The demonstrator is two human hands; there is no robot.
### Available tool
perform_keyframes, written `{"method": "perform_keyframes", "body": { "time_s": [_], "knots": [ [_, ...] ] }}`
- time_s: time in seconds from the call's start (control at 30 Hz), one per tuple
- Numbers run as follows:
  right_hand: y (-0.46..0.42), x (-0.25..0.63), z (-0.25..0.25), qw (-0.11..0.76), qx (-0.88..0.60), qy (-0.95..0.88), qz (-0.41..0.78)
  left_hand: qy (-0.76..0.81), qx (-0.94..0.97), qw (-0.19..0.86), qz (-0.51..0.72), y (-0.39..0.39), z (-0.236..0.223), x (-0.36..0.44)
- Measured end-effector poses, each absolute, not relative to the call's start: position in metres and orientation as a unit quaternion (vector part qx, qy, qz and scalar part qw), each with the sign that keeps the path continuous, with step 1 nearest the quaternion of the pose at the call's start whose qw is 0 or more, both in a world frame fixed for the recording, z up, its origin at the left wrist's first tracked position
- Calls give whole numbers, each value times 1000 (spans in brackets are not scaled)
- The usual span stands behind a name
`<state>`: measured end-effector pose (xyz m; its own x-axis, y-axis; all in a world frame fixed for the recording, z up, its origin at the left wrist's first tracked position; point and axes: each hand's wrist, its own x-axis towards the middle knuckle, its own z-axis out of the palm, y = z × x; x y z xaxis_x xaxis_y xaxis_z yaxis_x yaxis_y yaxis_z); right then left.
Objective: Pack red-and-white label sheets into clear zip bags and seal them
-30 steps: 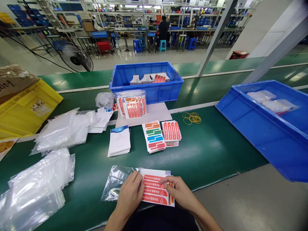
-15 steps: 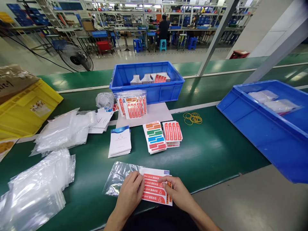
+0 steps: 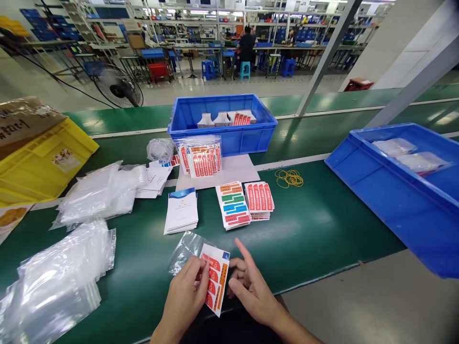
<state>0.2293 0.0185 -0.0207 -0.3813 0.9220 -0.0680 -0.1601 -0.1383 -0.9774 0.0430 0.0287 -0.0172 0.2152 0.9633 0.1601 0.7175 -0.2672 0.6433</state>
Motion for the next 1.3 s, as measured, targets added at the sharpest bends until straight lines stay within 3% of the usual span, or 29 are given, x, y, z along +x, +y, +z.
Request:
{"method": "perform_keyframes", "body": {
  "time_s": [0.23, 0.37, 0.57, 0.67, 0.83, 1.03, 1.3],
  "knots": [
    [40, 204, -7, 432, -447, -546, 562, 534, 705, 287, 369, 26, 21, 47],
    [55, 200, 12, 467, -376, -578, 554, 573, 605, 323, 450, 33, 45, 36],
    [71, 188, 32, 455, -289, -747, 390, 517, 468, 405, 591, 53, 66, 22],
    [79, 177, 30, 440, -319, -759, 358, 523, 501, 404, 559, 62, 63, 18],
    [96, 172, 17, 461, -389, -661, 446, 579, 599, 201, 515, 85, 48, -10],
    [110, 175, 2, 475, -385, -627, 482, 494, 708, 337, 376, 101, 24, -34],
    [112, 174, 0, 481, -343, -678, 436, 440, 725, 359, 390, 95, 21, -31]
  ]
}}
